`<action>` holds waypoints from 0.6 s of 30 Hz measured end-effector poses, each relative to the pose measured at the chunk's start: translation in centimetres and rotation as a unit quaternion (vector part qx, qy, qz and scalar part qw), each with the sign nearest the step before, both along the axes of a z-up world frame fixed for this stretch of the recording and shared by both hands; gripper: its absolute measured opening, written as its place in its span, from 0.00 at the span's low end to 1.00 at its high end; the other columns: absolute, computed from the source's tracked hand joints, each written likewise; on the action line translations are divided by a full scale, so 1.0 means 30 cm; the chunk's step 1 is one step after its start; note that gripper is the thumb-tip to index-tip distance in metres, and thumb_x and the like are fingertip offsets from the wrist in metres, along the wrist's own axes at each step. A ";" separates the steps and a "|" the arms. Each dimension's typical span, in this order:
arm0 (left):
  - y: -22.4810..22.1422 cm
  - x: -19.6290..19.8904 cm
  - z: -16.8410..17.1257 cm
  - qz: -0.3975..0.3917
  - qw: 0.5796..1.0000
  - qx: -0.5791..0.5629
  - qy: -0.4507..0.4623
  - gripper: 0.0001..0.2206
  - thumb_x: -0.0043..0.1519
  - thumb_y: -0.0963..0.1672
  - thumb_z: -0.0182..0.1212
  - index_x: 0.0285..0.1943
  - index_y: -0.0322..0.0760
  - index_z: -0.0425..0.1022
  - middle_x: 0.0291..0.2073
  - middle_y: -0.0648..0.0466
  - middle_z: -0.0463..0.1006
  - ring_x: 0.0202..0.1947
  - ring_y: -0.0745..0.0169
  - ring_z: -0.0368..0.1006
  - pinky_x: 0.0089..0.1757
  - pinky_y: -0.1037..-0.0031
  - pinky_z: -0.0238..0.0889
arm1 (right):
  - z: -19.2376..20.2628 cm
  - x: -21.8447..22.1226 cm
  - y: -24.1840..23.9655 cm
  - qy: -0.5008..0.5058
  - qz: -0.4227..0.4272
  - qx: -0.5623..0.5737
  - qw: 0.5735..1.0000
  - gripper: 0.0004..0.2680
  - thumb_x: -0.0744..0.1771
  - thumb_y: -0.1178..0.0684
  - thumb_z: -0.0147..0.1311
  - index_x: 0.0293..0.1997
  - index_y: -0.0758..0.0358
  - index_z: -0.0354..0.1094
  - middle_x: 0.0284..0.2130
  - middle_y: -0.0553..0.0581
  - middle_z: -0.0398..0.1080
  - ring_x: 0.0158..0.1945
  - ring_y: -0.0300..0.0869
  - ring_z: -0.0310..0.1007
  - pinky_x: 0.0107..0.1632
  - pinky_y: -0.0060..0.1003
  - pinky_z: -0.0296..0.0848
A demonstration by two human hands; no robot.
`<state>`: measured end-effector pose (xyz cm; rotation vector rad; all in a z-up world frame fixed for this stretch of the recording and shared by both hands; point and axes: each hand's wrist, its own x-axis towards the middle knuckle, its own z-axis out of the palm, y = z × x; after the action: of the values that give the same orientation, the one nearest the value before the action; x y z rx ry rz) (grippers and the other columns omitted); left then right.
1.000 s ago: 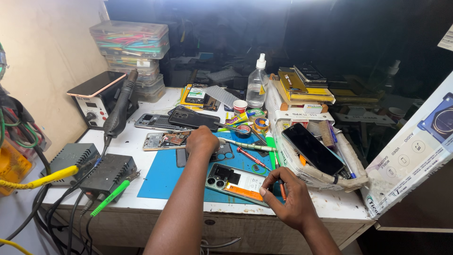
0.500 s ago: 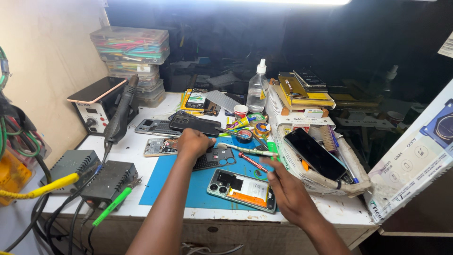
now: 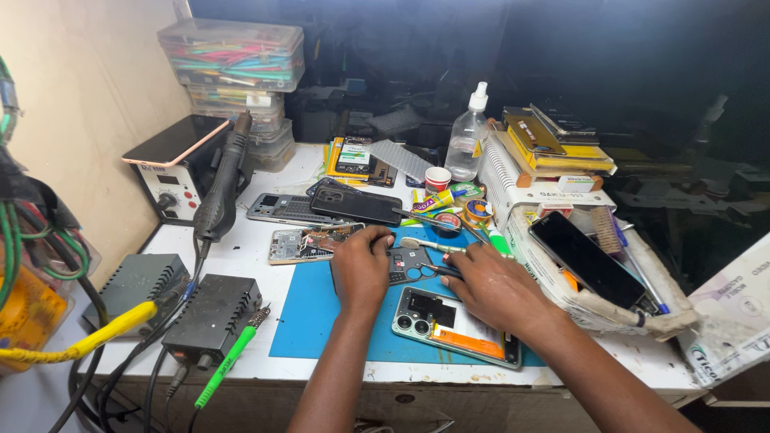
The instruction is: The person disassembles a mobile phone using a small screwdriver and removes internal components including the camera module and motherboard from the frame.
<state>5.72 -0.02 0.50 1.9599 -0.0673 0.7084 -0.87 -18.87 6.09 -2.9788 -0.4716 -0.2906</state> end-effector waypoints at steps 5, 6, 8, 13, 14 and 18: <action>0.001 0.009 0.022 0.008 0.999 -0.016 0.049 0.05 0.59 0.43 0.66 0.40 0.40 0.85 0.34 0.47 0.84 0.34 0.47 0.81 0.38 0.62 0.71 | -0.009 0.072 0.047 -0.062 0.074 0.097 0.991 0.14 0.64 0.44 0.60 0.47 0.62 0.74 0.42 0.58 0.71 0.51 0.49 0.69 0.54 0.45 0.69; 0.001 0.009 0.019 0.009 0.999 -0.016 0.033 0.05 0.58 0.42 0.66 0.40 0.39 0.85 0.34 0.47 0.84 0.35 0.47 0.81 0.39 0.62 0.71 | -0.013 0.100 0.068 -0.026 0.075 0.110 0.991 0.14 0.63 0.44 0.61 0.48 0.61 0.75 0.42 0.57 0.72 0.51 0.50 0.69 0.54 0.46 0.68; 0.006 0.013 0.014 0.012 1.000 -0.013 -0.001 0.04 0.57 0.42 0.66 0.38 0.37 0.84 0.35 0.48 0.84 0.36 0.47 0.80 0.39 0.61 0.70 | -0.024 0.145 0.105 0.026 0.072 0.106 0.991 0.16 0.63 0.43 0.64 0.51 0.59 0.75 0.42 0.58 0.72 0.52 0.50 0.68 0.55 0.46 0.67; 0.003 0.028 0.003 0.031 0.999 0.009 0.004 0.04 0.57 0.40 0.66 0.38 0.37 0.85 0.35 0.48 0.84 0.37 0.46 0.80 0.39 0.60 0.70 | -0.054 0.229 0.125 0.055 0.071 0.113 0.990 0.17 0.60 0.43 0.68 0.49 0.58 0.77 0.42 0.59 0.74 0.52 0.51 0.68 0.55 0.45 0.67; 0.004 0.030 -0.001 0.035 0.999 0.010 0.003 0.04 0.57 0.40 0.65 0.38 0.38 0.85 0.35 0.48 0.84 0.37 0.46 0.80 0.39 0.60 0.70 | -0.061 0.241 0.127 0.069 0.061 0.118 0.989 0.16 0.60 0.43 0.68 0.47 0.58 0.77 0.41 0.58 0.75 0.51 0.49 0.69 0.54 0.44 0.68; 0.003 0.036 0.005 0.032 0.997 -0.014 0.070 0.06 0.58 0.41 0.65 0.42 0.40 0.83 0.36 0.49 0.84 0.37 0.51 0.81 0.38 0.61 0.71 | -0.044 0.295 0.124 0.139 0.030 0.127 0.982 0.15 0.58 0.45 0.71 0.43 0.60 0.77 0.36 0.55 0.77 0.44 0.44 0.76 0.49 0.40 0.72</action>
<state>6.80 0.06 0.64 1.9873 0.0902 0.6081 7.97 -15.16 4.78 -2.6915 -0.4515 0.0680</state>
